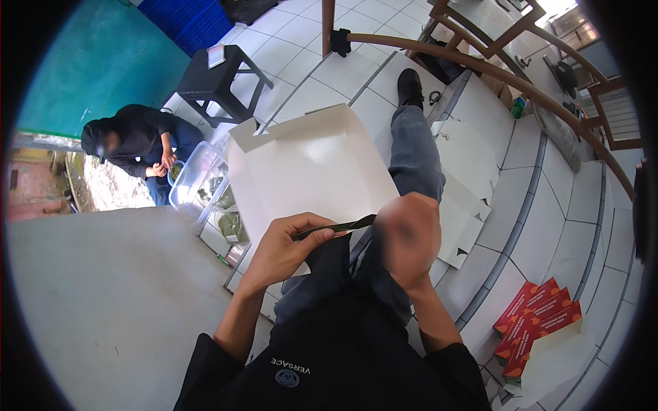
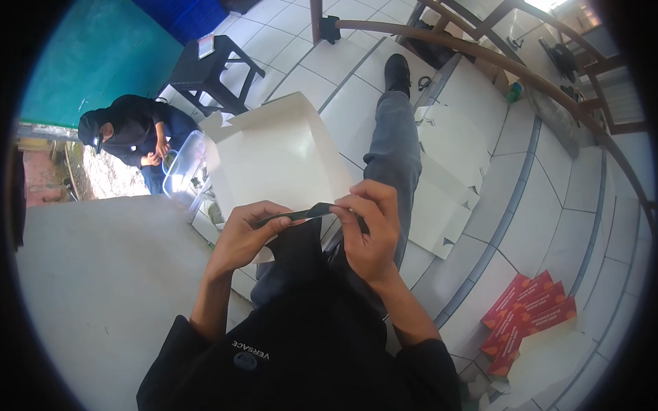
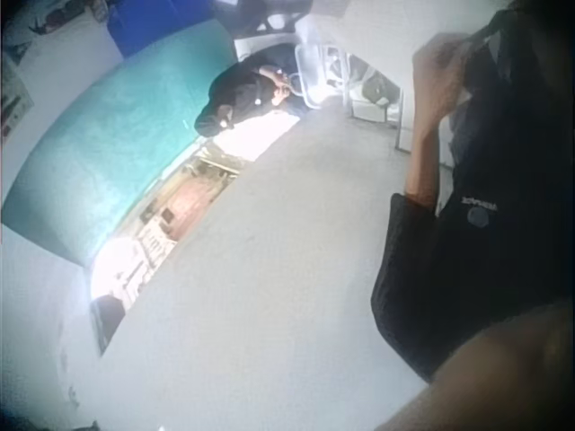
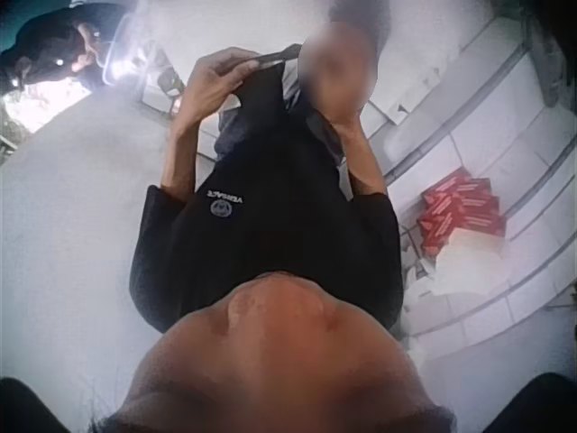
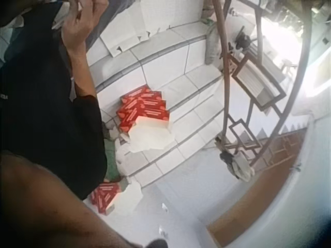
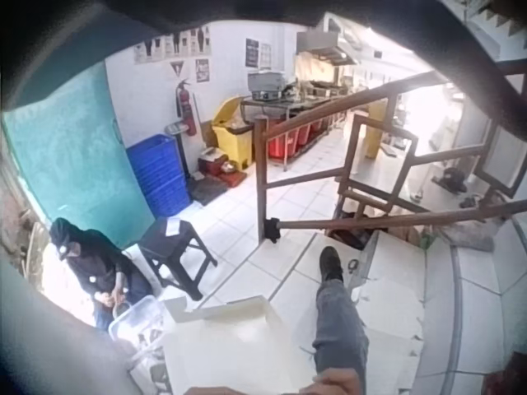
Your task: The person assembles multiple cardboard takeout boxes by folding the pre-cut flaps and stacking the finished boxes on a set of stairs.
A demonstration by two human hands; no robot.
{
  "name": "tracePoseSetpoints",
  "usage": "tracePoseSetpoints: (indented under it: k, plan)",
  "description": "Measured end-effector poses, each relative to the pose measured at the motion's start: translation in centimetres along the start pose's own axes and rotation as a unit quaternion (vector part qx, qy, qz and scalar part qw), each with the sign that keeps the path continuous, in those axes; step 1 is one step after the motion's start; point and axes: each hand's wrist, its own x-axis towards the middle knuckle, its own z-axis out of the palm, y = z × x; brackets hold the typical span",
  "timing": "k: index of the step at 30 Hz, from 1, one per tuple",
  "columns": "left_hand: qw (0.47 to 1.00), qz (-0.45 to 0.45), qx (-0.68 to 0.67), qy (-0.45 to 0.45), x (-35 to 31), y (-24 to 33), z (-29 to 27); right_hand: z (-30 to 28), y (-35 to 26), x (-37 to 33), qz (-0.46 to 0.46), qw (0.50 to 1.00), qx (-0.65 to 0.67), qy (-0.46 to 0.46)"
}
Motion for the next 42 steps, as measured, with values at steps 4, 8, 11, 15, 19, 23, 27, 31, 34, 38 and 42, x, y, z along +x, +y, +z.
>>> tracePoseSetpoints:
  k: [4,8,11,15,19,23,27,31,34,38,42]
  plan:
    - [0.994,0.105,0.039,0.015,0.0,-1.1,-0.5,1.0,-0.8,-0.8,-0.057,0.998,-0.027,-0.018]
    - [0.982,0.164,0.089,0.032,-0.8,-0.5,-0.4,1.5,-1.1,-0.4,-0.124,0.987,-0.063,-0.077]
    - [0.992,0.114,0.043,-0.02,-0.9,0.7,-0.8,1.1,-3.2,0.3,-0.126,0.975,-0.157,-0.089]
    - [0.821,0.316,0.433,0.198,-1.6,1.4,-0.4,0.8,-5.7,0.5,0.005,0.938,-0.236,-0.253]
    - [0.803,0.317,0.302,0.404,-0.1,-1.8,-0.1,1.8,-7.0,1.0,0.141,0.908,-0.184,-0.349]
    - [0.884,0.243,-0.125,0.379,1.5,-1.4,0.4,3.2,-7.1,0.3,-0.013,0.962,-0.136,-0.238]
    - [0.873,0.223,-0.201,0.385,1.0,0.4,1.0,3.7,-6.9,-0.1,-0.034,0.977,-0.042,-0.206]
    - [0.91,0.273,-0.017,0.313,0.7,-1.4,0.6,3.8,-8.0,0.0,0.188,0.942,0.09,-0.264]
    - [0.864,0.433,0.088,0.243,1.5,-1.7,-0.4,4.0,-7.8,0.2,0.24,0.932,0.238,-0.13]
    - [0.848,0.464,0.235,0.106,1.1,1.0,0.2,1.8,-6.5,0.9,0.179,0.952,0.243,-0.05]
    - [0.882,0.4,0.218,0.121,0.3,1.0,1.8,1.4,-6.2,1.4,0.273,0.935,0.214,-0.077]
